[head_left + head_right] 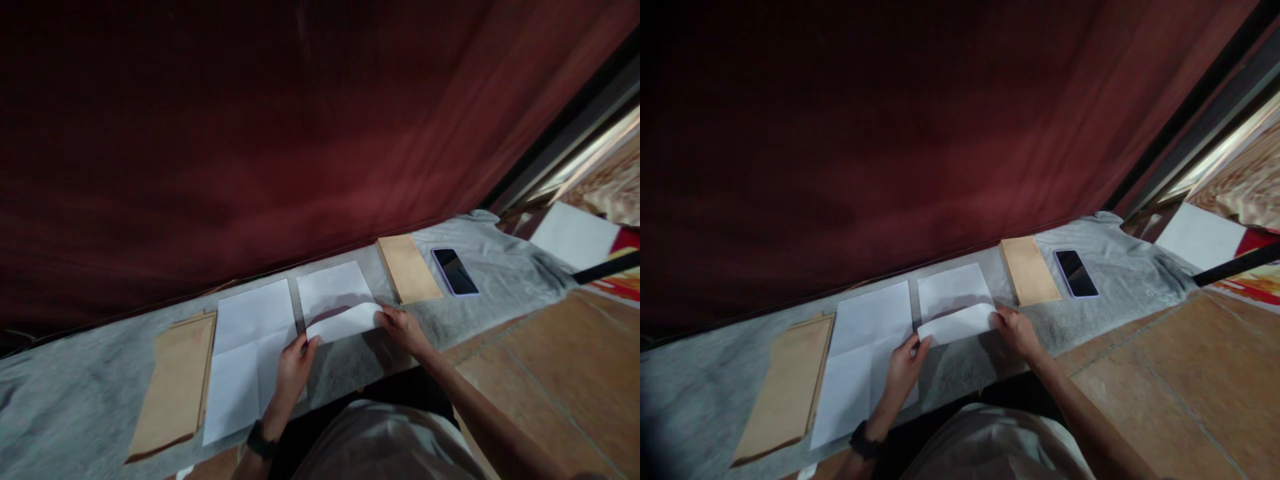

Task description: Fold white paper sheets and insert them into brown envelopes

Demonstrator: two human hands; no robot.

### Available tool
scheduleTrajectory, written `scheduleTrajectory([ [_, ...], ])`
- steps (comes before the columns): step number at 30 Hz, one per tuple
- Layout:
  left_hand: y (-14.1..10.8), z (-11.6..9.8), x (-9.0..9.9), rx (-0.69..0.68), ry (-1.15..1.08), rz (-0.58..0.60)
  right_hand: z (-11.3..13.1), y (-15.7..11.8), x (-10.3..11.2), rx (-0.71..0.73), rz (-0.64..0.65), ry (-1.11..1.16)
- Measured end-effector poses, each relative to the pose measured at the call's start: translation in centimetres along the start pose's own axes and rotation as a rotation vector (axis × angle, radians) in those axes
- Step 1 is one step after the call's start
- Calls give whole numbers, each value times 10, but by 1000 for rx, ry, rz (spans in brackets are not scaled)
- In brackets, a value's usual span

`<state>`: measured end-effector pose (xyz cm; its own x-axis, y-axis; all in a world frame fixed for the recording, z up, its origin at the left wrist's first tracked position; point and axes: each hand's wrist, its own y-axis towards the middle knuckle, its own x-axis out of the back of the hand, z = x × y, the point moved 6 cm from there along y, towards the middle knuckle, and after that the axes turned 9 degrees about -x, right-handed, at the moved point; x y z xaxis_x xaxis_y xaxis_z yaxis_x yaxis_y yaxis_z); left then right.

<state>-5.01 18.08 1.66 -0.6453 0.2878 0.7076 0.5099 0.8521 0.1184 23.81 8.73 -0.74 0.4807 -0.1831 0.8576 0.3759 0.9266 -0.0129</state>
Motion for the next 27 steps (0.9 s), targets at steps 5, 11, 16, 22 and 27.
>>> scheduleTrajectory([
  [5,16,-1,1,51,-14,-85,7,19,-6,-80,31,-136],
  [11,24,2,0,106,142,-107,15,36,-5,-139,74,-200],
  [16,34,0,0,145,350,-90,28,48,-5,-207,55,-298],
  [22,60,1,1,234,485,24,44,65,-4,-186,-26,-343],
  [27,80,0,4,282,524,40,47,82,-3,-206,-45,-380],
])
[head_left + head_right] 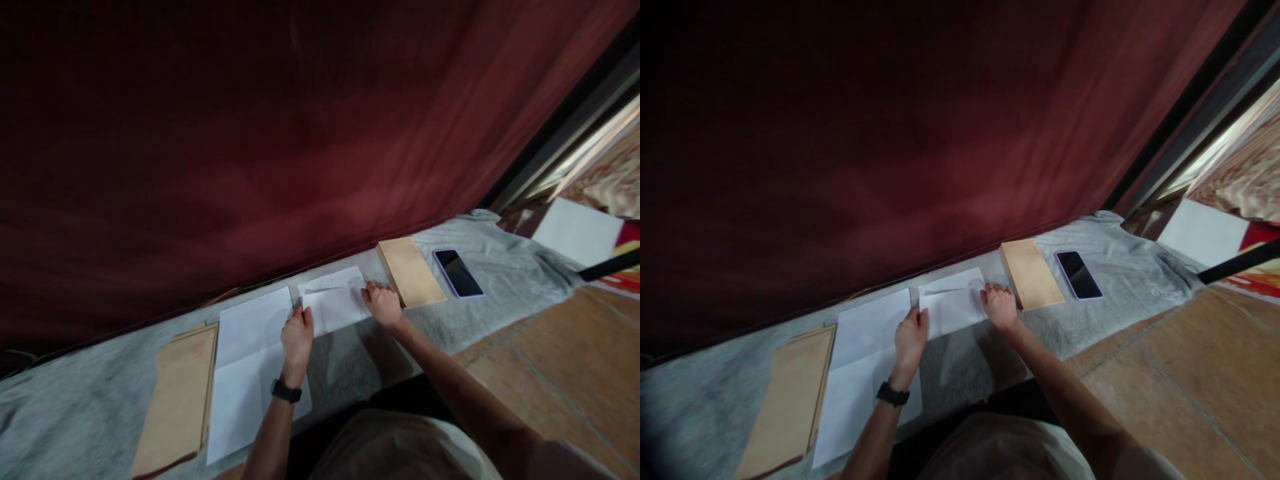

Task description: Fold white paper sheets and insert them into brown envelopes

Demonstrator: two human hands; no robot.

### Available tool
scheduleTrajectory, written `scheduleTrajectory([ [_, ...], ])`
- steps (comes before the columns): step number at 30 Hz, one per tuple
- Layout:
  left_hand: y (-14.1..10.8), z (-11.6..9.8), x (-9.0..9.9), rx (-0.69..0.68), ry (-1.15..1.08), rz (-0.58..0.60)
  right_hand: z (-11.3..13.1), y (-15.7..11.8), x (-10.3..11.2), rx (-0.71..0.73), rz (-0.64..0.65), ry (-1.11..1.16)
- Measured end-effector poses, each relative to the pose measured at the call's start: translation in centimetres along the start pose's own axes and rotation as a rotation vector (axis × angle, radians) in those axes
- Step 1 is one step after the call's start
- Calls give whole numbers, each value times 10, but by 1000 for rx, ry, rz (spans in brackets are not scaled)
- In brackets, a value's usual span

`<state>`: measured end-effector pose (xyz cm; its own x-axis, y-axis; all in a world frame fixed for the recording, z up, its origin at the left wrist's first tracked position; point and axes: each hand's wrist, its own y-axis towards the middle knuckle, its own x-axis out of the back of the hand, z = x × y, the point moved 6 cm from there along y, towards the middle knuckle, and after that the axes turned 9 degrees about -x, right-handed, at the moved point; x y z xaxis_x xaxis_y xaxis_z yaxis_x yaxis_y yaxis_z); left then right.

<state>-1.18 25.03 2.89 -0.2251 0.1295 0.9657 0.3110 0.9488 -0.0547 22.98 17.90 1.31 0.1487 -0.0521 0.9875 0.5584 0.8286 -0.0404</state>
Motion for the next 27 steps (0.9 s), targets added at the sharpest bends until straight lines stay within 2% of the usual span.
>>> scheduleTrajectory([
  [12,27,-2,-1,64,109,-30,12,32,1,-31,-6,-49],
  [27,36,-6,-9,118,186,-64,16,46,-5,0,-11,-45],
])
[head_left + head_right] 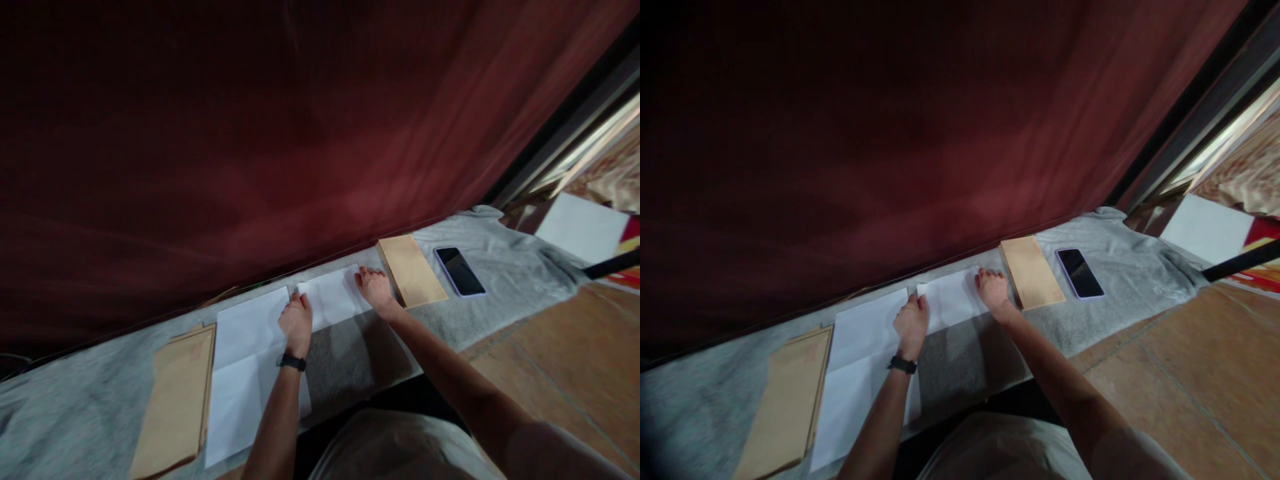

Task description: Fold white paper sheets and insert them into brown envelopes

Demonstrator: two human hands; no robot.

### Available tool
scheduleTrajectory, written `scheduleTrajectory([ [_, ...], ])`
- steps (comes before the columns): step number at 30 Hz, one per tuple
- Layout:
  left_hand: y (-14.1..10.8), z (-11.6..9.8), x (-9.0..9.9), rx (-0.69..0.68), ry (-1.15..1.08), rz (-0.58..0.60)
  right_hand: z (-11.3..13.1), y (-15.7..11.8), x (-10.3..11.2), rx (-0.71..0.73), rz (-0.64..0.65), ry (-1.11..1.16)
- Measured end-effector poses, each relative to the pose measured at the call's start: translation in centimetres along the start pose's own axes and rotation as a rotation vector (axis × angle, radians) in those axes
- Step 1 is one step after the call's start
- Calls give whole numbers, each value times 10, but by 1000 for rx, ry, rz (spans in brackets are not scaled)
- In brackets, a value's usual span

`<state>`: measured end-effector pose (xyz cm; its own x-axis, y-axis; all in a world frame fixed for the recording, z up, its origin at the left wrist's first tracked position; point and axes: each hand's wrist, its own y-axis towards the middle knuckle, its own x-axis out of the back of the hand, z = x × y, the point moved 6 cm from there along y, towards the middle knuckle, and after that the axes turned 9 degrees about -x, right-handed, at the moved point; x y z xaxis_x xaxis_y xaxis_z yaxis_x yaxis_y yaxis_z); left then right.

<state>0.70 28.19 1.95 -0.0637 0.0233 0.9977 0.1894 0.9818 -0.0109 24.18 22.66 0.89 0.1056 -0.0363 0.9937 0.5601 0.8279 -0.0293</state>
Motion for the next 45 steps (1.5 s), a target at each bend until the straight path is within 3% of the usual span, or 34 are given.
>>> scheduleTrajectory([
  [4,1,0,-3,-24,28,-21,-1,-8,7,-7,-83,26],
  [7,1,0,-5,-42,31,-24,5,-27,11,67,-195,97],
  [11,1,-1,-5,-70,59,-30,22,-60,-4,270,-220,208],
  [14,1,-3,-4,-89,74,-34,26,-73,-20,308,-190,212],
  [18,2,-4,-4,-81,69,-31,22,-75,-33,299,-152,185],
  [34,-5,-4,3,-23,59,-19,23,-75,-37,279,-182,161],
  [37,-12,-4,10,-20,59,-71,23,-75,-37,270,-180,166],
  [40,-23,-19,17,-116,67,-153,23,-75,-37,267,-181,170],
  [45,-41,-69,-1,-516,-6,-156,23,-74,-37,271,-161,162],
])
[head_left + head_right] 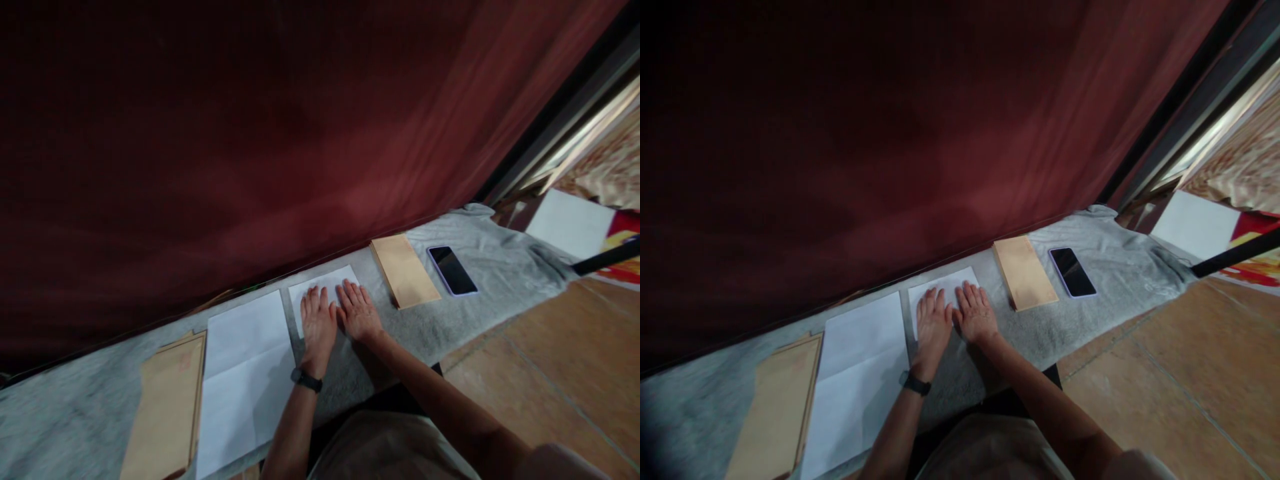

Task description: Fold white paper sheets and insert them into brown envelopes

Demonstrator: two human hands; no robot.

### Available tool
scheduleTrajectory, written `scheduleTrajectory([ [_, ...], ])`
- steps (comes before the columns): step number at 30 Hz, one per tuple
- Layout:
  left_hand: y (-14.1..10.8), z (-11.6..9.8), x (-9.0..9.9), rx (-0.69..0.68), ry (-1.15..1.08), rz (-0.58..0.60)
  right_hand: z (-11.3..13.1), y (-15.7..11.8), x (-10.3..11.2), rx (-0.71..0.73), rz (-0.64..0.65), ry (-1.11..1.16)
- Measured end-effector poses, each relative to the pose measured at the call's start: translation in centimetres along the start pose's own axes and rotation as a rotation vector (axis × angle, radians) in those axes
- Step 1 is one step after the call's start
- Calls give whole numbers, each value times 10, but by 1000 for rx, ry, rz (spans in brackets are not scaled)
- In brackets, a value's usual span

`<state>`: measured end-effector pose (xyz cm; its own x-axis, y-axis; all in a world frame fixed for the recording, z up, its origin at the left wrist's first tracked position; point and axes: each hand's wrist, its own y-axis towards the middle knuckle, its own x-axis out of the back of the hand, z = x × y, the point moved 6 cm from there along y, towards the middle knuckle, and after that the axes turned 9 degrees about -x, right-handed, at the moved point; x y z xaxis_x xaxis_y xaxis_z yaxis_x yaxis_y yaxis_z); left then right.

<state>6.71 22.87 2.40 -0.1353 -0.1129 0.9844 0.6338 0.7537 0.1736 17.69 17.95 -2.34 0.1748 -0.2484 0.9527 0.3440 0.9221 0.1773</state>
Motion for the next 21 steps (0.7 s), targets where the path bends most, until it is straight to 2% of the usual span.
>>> scheduleTrajectory([
  [2,1,-5,-13,-28,-18,21,0,0,0,1,0,-6],
  [6,-2,7,-31,57,-15,56,0,0,4,-8,-24,9],
  [11,-4,12,-34,94,-17,55,3,14,9,-33,14,85],
  [17,-3,13,-40,92,-4,125,27,35,5,169,50,124],
  [21,-4,14,-40,94,2,127,26,39,0,214,46,74],
])
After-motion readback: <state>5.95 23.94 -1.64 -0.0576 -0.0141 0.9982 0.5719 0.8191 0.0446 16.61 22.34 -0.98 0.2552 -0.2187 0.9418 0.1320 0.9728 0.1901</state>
